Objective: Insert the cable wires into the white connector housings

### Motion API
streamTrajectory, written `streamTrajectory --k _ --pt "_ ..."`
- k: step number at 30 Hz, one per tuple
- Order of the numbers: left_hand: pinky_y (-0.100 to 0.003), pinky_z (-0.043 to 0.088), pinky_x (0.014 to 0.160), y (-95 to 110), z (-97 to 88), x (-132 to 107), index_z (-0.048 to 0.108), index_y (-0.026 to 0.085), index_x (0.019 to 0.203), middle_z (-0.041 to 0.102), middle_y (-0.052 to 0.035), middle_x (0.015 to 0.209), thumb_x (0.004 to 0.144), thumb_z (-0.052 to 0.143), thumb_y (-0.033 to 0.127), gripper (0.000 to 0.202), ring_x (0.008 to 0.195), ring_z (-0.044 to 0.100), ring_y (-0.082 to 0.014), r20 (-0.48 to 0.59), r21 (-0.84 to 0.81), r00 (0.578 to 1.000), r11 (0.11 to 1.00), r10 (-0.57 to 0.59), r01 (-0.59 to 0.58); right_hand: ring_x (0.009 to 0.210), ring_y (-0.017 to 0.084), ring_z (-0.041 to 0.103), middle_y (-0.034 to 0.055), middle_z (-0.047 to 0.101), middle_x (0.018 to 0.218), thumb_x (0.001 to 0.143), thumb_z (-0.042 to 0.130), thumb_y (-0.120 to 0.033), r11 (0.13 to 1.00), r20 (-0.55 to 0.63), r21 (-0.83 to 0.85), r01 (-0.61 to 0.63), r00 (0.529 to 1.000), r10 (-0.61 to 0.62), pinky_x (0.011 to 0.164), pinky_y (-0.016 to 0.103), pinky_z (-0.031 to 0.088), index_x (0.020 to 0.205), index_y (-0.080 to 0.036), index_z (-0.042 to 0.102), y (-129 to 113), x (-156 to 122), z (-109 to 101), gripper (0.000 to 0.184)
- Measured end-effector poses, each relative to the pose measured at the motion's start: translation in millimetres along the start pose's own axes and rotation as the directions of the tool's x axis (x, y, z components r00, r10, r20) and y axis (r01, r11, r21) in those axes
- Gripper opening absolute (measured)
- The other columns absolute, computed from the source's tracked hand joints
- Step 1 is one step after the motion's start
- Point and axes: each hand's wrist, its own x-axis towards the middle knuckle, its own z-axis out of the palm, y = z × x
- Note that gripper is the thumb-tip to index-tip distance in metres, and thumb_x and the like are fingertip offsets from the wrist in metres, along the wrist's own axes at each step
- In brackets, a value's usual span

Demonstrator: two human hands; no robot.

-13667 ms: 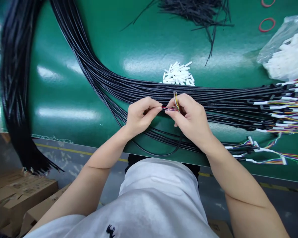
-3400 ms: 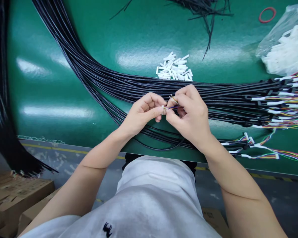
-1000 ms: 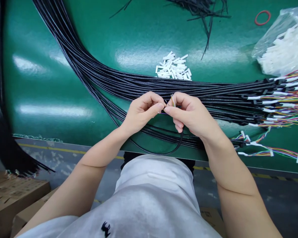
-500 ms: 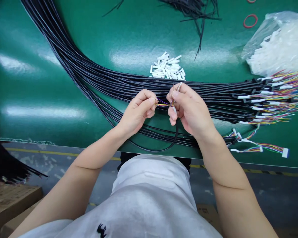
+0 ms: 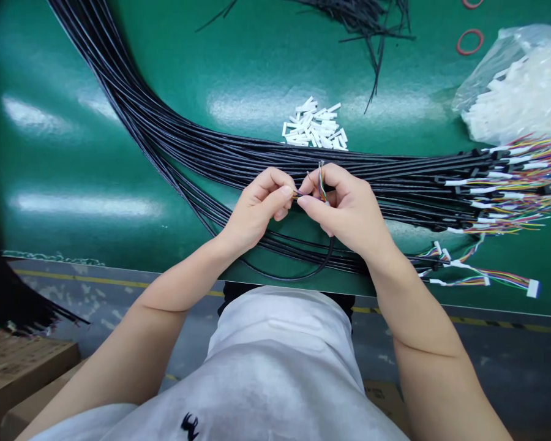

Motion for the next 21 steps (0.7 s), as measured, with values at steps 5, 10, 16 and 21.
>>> streamTrajectory --k 5,10,16,21 --pt "-0.016 0.042 0.056 2.1 -1.6 -0.1 0.068 0.019 0.091 0.059 0.0063 0.073 0.087 0.084 0.053 0.038 0.059 0.049 -0.0012 0.015 -0.049 1.0 0.999 -0.009 0.009 0.06 0.01 0.048 -0.0017 0.057 0.076 0.083 0.072 -0.012 0.96 -0.097 -0.224 0.169 0.976 -0.195 0.048 0.027 0.036 0.077 -0.024 0.065 -0.3 0.9 1.8 0.015" --pt "-0.015 0.054 0.067 5.3 -3.8 -0.4 0.074 0.021 0.107 0.073 0.0034 0.089 0.082 0.091 0.044 0.037 0.071 0.065 -0.0026 0.071 -0.239 0.985 0.956 -0.16 0.172 0.066 0.013 0.049 0.0022 0.057 0.088 0.081 0.071 -0.012 0.856 -0.155 -0.388 0.342 0.891 -0.426 0.048 0.028 0.036 0.075 -0.025 0.061 6.4 1.3 2.1 0.017" --pt "-0.013 0.053 0.064 8.2 -3.1 -1.2 0.073 0.02 0.103 0.075 0.0046 0.086 0.079 0.094 0.04 0.038 0.066 0.064 -0.0005 0.075 -0.291 0.973 0.929 -0.218 0.23 0.064 0.013 0.045 0.004 0.059 0.093 0.082 0.069 -0.013 0.789 -0.175 -0.523 0.324 0.865 -0.471 0.046 0.031 0.04 0.078 -0.025 0.061 11.7 -1.4 5.4 0.015" --pt "-0.014 0.053 0.064 5.9 -4.3 -1.6 0.071 0.02 0.105 0.075 0.0038 0.088 0.08 0.093 0.044 0.042 0.066 0.065 -0.0006 0.08 -0.263 0.971 0.935 -0.224 0.237 0.064 0.013 0.045 0.0037 0.06 0.093 0.081 0.067 -0.011 0.78 -0.177 -0.534 0.327 0.859 -0.481 0.047 0.031 0.042 0.079 -0.025 0.061 13.9 -1.5 6.1 0.015"
